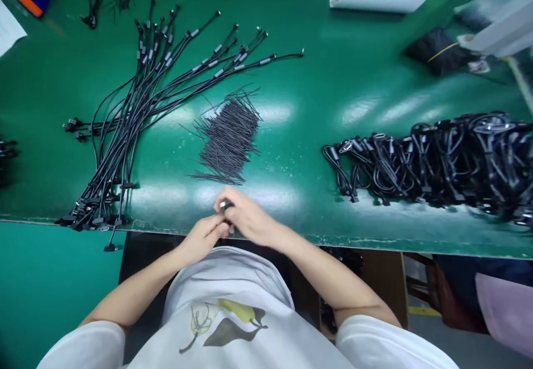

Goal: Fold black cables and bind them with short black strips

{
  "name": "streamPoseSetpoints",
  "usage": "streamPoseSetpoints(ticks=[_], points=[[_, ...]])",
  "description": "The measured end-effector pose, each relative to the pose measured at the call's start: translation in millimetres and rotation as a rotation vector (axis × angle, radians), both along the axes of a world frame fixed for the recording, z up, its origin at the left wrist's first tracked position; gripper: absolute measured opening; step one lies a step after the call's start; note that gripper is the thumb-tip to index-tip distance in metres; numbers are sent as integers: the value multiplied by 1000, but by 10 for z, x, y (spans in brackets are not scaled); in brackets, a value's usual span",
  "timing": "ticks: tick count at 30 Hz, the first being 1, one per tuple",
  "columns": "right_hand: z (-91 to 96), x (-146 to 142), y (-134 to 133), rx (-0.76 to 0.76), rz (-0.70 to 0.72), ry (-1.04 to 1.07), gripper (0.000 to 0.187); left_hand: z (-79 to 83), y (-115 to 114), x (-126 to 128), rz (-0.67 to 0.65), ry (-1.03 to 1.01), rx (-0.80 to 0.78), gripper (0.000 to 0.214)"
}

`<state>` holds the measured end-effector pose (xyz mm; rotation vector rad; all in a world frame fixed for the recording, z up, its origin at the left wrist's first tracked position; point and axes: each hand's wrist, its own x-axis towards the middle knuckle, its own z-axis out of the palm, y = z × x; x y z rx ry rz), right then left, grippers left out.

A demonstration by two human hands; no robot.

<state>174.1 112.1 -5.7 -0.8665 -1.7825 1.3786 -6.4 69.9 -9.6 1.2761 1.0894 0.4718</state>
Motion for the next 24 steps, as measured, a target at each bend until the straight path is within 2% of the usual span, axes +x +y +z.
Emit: streamPoseSetpoints(ticks=[2, 4, 5, 7, 10, 14, 16, 18, 21, 24], points=[[4, 200, 309, 51, -142, -150, 55, -48, 39, -15, 200, -153, -145, 38], [-72, 373, 627, 153, -366, -441, 40, -82, 84, -37, 390, -330, -286, 45], [-129, 436, 760, 194, -426, -599, 31, -89, 109, -48, 452, -393, -334, 46], [-240, 509, 941, 238, -410, -834, 20, -88, 156, -66, 498, -448, -393, 45], [-303, 559, 986, 272, -365, -963, 13, -69, 205, -78, 498, -471, -420, 42], [-194, 668, 770, 294, -464, -930, 11, -19, 215, -66, 523, -504, -430, 44], [-131, 692, 580, 242, -534, -786, 11, 23, 191, -41, 517, -522, -435, 49], [-91, 641, 348, 154, -547, -604, 19, 66, 154, -1, 474, -549, -449, 58], [-62, 440, -19, 28, -409, -409, 21, 102, 92, 71, 360, -599, -466, 72], [-31, 226, -299, 63, -241, -366, 16, 84, 41, 120, 303, -620, -422, 66]])
